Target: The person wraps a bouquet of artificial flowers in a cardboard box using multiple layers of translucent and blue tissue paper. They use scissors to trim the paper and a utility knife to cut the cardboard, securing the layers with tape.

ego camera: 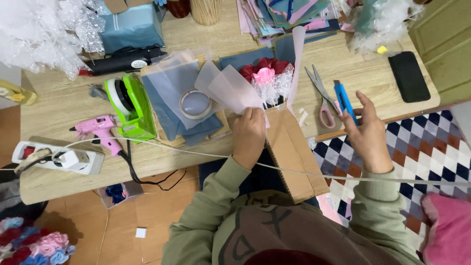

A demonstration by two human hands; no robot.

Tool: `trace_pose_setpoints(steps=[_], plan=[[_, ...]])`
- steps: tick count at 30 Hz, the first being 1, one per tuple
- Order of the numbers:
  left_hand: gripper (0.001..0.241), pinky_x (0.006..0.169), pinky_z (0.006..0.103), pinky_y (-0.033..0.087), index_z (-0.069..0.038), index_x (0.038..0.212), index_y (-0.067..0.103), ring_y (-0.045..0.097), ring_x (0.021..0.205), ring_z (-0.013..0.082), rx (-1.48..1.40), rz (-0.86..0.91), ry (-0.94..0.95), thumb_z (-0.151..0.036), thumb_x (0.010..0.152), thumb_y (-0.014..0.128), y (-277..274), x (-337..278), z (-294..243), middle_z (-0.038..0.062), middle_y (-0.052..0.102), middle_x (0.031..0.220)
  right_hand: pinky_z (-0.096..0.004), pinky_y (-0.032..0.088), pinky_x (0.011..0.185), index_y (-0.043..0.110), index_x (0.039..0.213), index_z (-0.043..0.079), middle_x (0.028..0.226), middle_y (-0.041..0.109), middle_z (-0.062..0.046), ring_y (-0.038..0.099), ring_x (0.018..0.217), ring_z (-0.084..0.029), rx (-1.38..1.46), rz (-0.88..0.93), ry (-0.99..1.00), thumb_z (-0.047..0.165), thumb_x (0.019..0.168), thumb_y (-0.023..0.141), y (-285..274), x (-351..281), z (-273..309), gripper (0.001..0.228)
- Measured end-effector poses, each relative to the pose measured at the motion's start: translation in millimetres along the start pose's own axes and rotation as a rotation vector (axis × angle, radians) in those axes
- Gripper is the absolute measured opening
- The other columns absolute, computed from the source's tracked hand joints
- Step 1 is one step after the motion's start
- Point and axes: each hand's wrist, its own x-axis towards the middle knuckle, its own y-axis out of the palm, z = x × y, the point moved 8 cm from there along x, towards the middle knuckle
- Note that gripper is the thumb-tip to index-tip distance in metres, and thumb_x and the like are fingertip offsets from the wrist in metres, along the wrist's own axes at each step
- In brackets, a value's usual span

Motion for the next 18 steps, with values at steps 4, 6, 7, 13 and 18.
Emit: trace_pose_setpoints(steps=[4, 6, 7, 13, 18], plan=[[0.018, 0.053, 0.0378, 0.034, -0.008, 0.079, 0.048, 0.044, 0.06, 0.0249, -0.049, 0.028, -0.095, 0.004, 0.091, 0.047, 14.1, -3.9, 8.3, 0.007, 0.046, 0.075, -0.055, 0.052, 0.084, 0.058, 0.143, -0.011, 0.124, 0.066, -0.031, 0.062, 0.111, -0.044, -0.137, -0.14, -0.274, 0.01, 0.107, 0.061, 17.0, 37.4, -57.5, 0.042], [0.016, 0.057, 0.0391, 0.039, -0.008, 0.083, 0.051, 0.05, 0.07, 0.0255, -0.094, 0.063, -0.132, 0.003, 0.093, 0.046, 23.5, -7.1, 13.1, 0.007, 0.051, 0.082, -0.058, 0.05, 0.079, 0.061, 0.141, -0.006, 0.117, 0.063, -0.032, 0.061, 0.099, -0.049, -0.18, -0.121, -0.138, 0.007, 0.102, 0.057, 26.6, 56.2, -85.6, 0.041], [0.016, 0.057, 0.0391, 0.039, -0.008, 0.083, 0.051, 0.05, 0.07, 0.0255, -0.087, 0.06, -0.133, 0.003, 0.093, 0.046, 26.7, -7.7, 14.7, 0.007, 0.051, 0.082, -0.058, 0.05, 0.079, 0.061, 0.141, -0.006, 0.117, 0.063, -0.032, 0.061, 0.099, -0.049, -0.174, -0.119, -0.143, 0.007, 0.102, 0.057, 33.6, 62.4, -97.7, 0.041], [0.016, 0.068, 0.0394, 0.044, -0.007, 0.091, 0.054, 0.057, 0.083, 0.0266, -0.24, 0.086, -0.203, -0.009, 0.103, 0.043, 29.8, -12.5, 22.3, 0.011, 0.057, 0.095, -0.056, 0.049, 0.083, 0.069, 0.138, -0.006, 0.113, 0.068, -0.032, 0.059, 0.1, -0.05, -0.272, -0.214, -0.307, 0.013, 0.103, 0.071, 43.8, 76.2, -102.8, 0.04], [0.019, 0.082, 0.0394, 0.044, -0.005, 0.097, 0.053, 0.056, 0.094, 0.0276, -0.474, 0.076, -0.273, -0.013, 0.106, 0.039, 27.0, -15.6, 23.9, 0.012, 0.056, 0.098, -0.058, 0.037, 0.11, 0.06, 0.143, -0.003, 0.142, 0.057, -0.029, 0.048, 0.131, -0.043, -0.062, -0.238, -0.352, 0.018, 0.106, 0.064, 35.1, 53.7, -24.7, 0.043]])
